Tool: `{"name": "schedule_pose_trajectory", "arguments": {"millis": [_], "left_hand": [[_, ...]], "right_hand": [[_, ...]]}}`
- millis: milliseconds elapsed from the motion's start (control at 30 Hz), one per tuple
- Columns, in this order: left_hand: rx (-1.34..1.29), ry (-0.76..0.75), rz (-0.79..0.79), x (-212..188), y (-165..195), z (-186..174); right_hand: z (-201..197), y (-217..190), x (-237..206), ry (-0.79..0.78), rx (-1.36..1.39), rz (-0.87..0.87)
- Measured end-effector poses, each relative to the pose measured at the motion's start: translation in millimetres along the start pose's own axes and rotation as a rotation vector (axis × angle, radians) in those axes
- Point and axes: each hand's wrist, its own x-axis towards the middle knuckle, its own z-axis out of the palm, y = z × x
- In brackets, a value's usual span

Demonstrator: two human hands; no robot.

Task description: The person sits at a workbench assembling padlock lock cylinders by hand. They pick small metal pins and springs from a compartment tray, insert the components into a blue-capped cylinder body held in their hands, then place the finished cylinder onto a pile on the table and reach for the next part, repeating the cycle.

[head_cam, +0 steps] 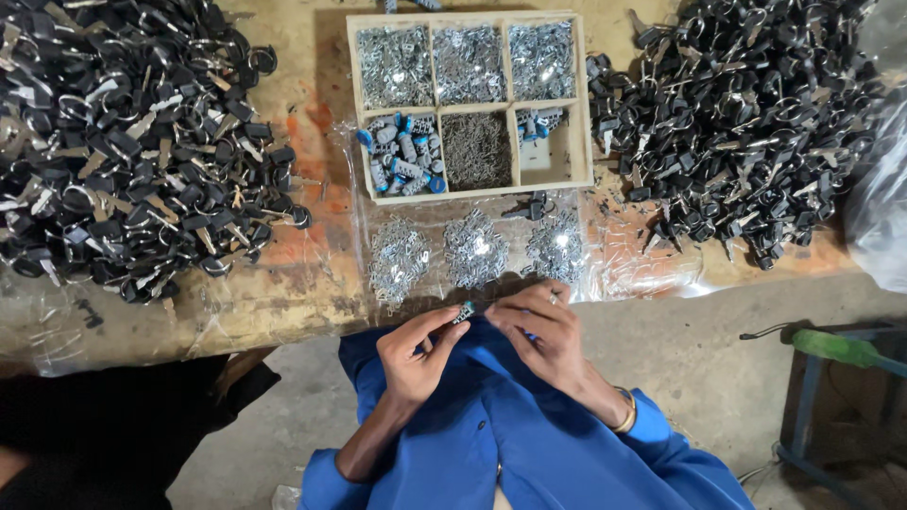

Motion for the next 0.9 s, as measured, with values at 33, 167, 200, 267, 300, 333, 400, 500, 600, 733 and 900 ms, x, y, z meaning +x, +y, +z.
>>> {"name": "schedule_pose_trajectory", "arguments": {"millis": [33,167,200,267,300,333,400,500,600,733,900], "left_hand": [[0.004,0.001,0.004,0.3,0.5,0.7],[0.012,-0.004,0.01,0.0,0.6,0.8],[0.014,-0.009,0.009,0.0,0.2,0.1],[0.027,-0.009,0.023,-0.6,-0.6,0.2],[0.033,-0.009,0.03,-1.3,-0.7,0.7],[0.002,-0.023,-0.019,-1.8,-0.8,0.2],[-0.062,-0.052,-0.118,-3.4,-0.2,0.6],[0.069,-0.058,0.091,-3.0,0.6,-1.4],[0.138,-0.062,0.221,-0.3,1.5,-1.6],[0.09,-0.045,0.124,-0.4,4.9,0.7],[0.073,-0.037,0.058,0.5,5.9,1.0]], "right_hand": [[1.2,-2.1,2.4,0.003,0.026,0.042],[6.1,-12.9,10.8,0.061,0.034,0.115],[8.1,-15.4,12.8,0.075,0.044,0.152],[10.8,-19.5,15.6,0.101,0.062,0.225],[11.3,-21.0,16.5,0.105,0.056,0.227],[12.1,-22.5,17.4,0.11,0.05,0.228],[11.2,-25.1,17.1,0.096,-0.011,0.183],[7.8,-27.5,14.2,0.054,-0.122,0.096],[7.5,-25.8,11.1,0.048,-0.095,0.126],[12.4,-20.0,6.4,0.111,-0.011,0.208],[15.0,-15.3,3.6,0.148,-0.01,0.231]]}}
